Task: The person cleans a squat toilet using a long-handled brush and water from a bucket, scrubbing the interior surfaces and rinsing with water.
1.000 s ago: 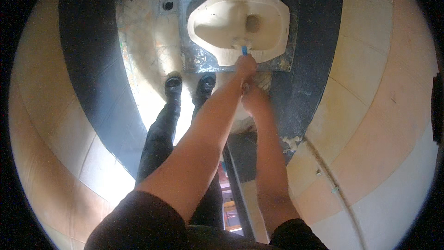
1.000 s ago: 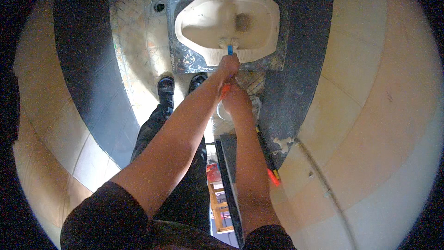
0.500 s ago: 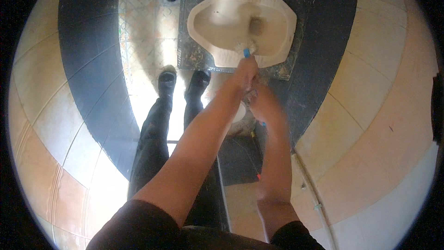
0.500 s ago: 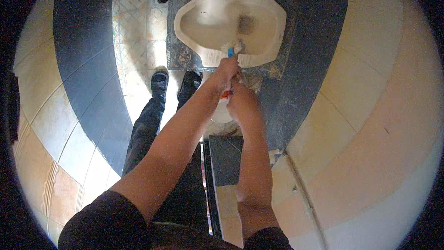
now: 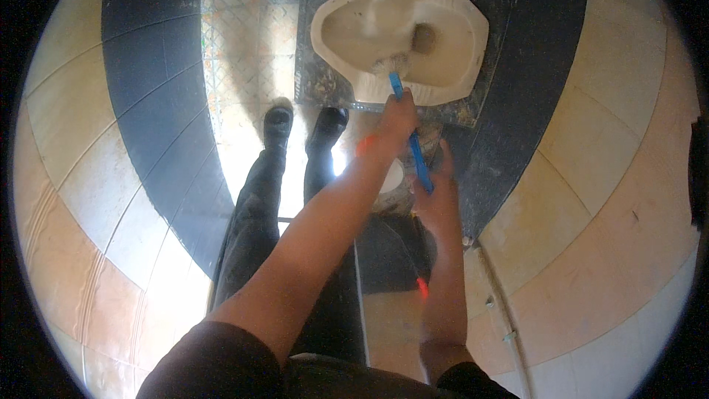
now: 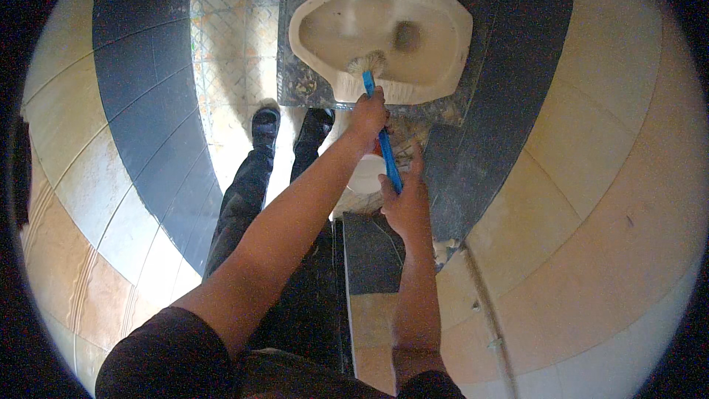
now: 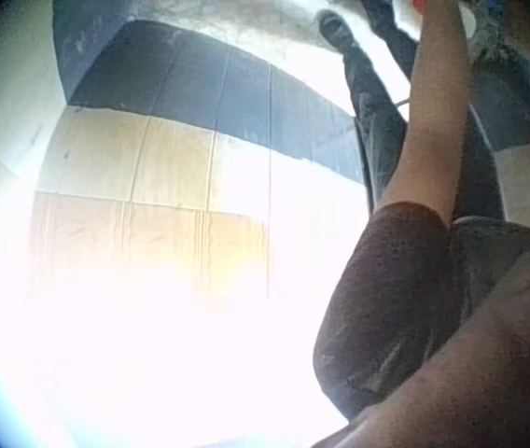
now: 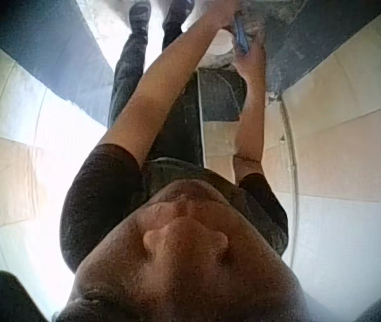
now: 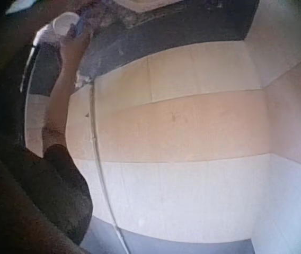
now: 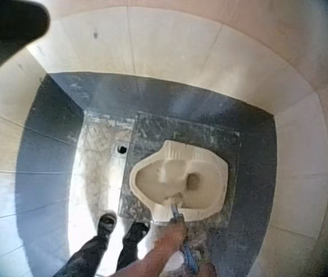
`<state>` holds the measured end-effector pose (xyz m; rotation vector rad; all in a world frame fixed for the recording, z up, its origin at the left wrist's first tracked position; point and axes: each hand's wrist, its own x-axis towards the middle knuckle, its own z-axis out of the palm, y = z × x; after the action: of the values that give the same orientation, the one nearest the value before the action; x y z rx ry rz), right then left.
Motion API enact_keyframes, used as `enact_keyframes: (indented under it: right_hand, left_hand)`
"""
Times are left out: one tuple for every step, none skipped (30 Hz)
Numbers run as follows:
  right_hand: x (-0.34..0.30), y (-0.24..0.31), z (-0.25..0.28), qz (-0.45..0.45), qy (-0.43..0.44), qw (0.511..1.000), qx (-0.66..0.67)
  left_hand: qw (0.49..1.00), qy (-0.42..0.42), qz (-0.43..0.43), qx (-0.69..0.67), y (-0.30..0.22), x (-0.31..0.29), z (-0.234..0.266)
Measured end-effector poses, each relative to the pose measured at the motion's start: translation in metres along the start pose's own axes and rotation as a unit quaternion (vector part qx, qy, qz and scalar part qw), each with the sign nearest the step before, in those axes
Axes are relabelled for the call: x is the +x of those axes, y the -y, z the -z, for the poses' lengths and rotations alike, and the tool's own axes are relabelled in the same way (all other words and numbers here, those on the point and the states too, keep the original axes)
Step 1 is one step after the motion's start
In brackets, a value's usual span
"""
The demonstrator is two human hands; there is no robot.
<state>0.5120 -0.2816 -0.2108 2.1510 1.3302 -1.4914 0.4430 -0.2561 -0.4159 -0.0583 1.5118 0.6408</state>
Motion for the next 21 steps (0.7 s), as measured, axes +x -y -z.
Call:
enact_keyframes:
  right_hand:
    - [0.001, -0.010, -0.003, -0.068, 0.020, 0.994, 0.084]
    - [0.004, -0.020, -0.007, -0.135, 0.039, 0.976, 0.166]
    - [0.009, -0.030, -0.015, -0.024, -0.007, 0.994, 0.103]
    - [0.016, -0.041, -0.026, 0.089, -0.053, 0.994, 0.039]
    - [0.019, -0.041, -0.038, 0.207, -0.090, 0.974, -0.020]
    - [0.024, -0.037, -0.040, 0.205, -0.099, 0.972, -0.062]
    - [0.028, -0.019, -0.036, 0.203, -0.108, 0.968, -0.101]
    - [0.040, -0.019, -0.021, 0.173, -0.142, 0.964, -0.142]
    - [0.048, -0.019, -0.008, 0.152, -0.158, 0.962, -0.163]
    - [0.055, -0.013, 0.000, 0.145, -0.159, 0.960, -0.180]
    - [0.063, -0.008, 0.008, 0.141, -0.159, 0.957, -0.198]
    - [0.072, -0.004, 0.014, 0.157, -0.162, 0.963, -0.144]
    - [0.078, 0.007, 0.018, 0.185, -0.160, 0.966, -0.087]
    - [0.082, 0.019, 0.023, 0.209, -0.160, 0.964, -0.028]
    - [0.086, 0.025, 0.031, 0.225, -0.163, 0.961, -0.001]
    - [0.088, 0.032, 0.039, 0.241, -0.166, 0.956, 0.027]
    - [0.095, 0.034, 0.042, 0.255, -0.172, 0.950, 0.053]
    - [0.108, 0.043, 0.029, 0.328, -0.221, 0.911, 0.121]
    - [0.132, 0.042, 0.007, 0.389, -0.273, 0.861, 0.180]
    - [0.149, 0.039, -0.009, 0.446, -0.318, 0.803, 0.236]
    - [0.154, 0.045, -0.014, 0.424, -0.309, 0.808, 0.268]
  left_hand:
    - [0.989, -0.051, -0.063, 0.126, 0.007, 0.008, -0.002]
    - [0.955, -0.100, -0.123, 0.251, 0.014, 0.015, -0.005]
    - [0.915, -0.111, -0.159, 0.355, 0.021, 0.032, 0.000]
    - [0.861, -0.134, -0.191, 0.453, 0.029, 0.049, 0.009]
    - [0.814, -0.125, -0.192, 0.533, 0.034, 0.072, 0.035]
    - [0.764, -0.082, -0.199, 0.608, 0.035, 0.074, 0.041]
    - [0.707, -0.041, -0.216, 0.672, 0.029, 0.072, 0.047]
    - [0.637, 0.041, -0.252, 0.727, -0.007, 0.052, 0.023]
    - [0.557, 0.107, -0.282, 0.773, -0.037, 0.033, 0.009]
    - [0.587, 0.072, -0.313, 0.743, -0.048, 0.022, 0.009]
    - [0.615, 0.034, -0.343, 0.709, -0.056, 0.012, 0.010]
    - [0.641, -0.003, -0.369, 0.673, -0.059, 0.005, 0.013]
    - [0.663, -0.051, -0.392, 0.636, -0.065, -0.001, 0.025]
    - [0.787, 0.050, -0.449, 0.420, -0.050, 0.025, 0.038]
    - [0.831, 0.084, -0.437, 0.335, -0.045, 0.022, 0.033]
    - [0.867, 0.117, -0.415, 0.249, -0.037, 0.014, 0.029]
    - [0.896, 0.150, -0.385, 0.160, -0.033, 0.009, 0.023]
    - [0.927, 0.174, -0.330, 0.038, -0.028, 0.031, 0.024]
    - [0.929, 0.190, -0.318, -0.001, -0.026, 0.047, 0.016]
    - [0.931, 0.199, -0.302, -0.040, -0.021, 0.060, 0.013]
    - [0.899, 0.169, -0.397, 0.076, -0.018, 0.080, 0.021]
